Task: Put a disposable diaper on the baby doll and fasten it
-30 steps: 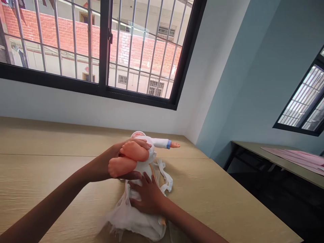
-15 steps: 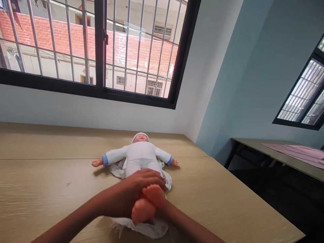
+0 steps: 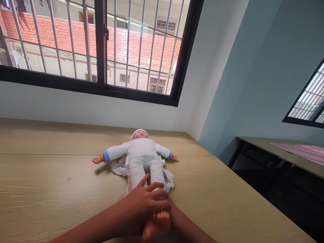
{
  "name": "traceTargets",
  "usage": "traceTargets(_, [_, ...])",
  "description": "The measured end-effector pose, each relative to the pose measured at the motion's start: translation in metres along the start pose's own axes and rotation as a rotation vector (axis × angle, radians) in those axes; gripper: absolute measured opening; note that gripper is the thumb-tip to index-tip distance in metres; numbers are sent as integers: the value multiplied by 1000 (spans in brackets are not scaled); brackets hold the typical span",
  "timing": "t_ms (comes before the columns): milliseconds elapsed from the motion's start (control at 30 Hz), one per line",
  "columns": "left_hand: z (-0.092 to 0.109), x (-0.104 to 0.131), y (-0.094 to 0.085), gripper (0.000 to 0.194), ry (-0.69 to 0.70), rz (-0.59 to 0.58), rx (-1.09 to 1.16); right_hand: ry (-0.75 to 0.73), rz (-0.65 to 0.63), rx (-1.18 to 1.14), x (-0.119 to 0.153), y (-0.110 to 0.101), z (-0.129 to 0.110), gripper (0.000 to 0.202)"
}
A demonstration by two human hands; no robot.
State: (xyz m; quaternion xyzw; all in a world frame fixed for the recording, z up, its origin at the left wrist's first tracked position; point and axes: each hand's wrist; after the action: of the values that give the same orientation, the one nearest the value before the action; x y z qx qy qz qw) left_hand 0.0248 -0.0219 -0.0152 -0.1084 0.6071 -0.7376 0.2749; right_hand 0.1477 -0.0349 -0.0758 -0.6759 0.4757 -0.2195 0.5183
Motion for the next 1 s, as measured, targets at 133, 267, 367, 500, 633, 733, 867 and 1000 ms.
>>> traceTargets(133, [2, 1, 6, 23, 1, 13, -33, 29, -2, -41, 2, 6, 1, 49])
traceTargets(267, [4, 4, 12, 16, 19, 36, -28, 117, -37, -66, 3, 14, -3, 49])
traceTargets(367, [4, 4, 15, 15, 40, 52, -37, 214, -46, -54, 0, 18, -9, 53])
traceTargets(500, [6, 3, 18, 20, 40, 66, -98, 342, -41, -25, -2, 17, -16, 58])
traceTargets(633, [9, 5, 16, 17, 44, 84, -132, 301, 48, -5, 2, 20, -18, 55])
traceTargets(733, [8, 6, 22, 15, 51, 135, -169, 272, 269, 81, 12, 33, -19, 50])
traceTargets(867, [-1, 3, 47, 14, 124, 351, -265, 278, 385, 67, 31, 32, -3, 51])
traceTargets(1000, [-5, 2, 64, 18, 158, 503, -353, -126, 66, -270, 31, -17, 41, 49])
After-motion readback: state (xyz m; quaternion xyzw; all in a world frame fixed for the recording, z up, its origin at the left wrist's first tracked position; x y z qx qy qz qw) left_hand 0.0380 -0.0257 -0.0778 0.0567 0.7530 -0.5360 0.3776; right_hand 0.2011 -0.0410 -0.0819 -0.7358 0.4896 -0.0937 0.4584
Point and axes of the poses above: each hand's wrist, its own x-axis away from the middle knuckle, its own y-axis out of the palm, z = x × y, and after that the axes turned 14 degrees about -y, right-handed
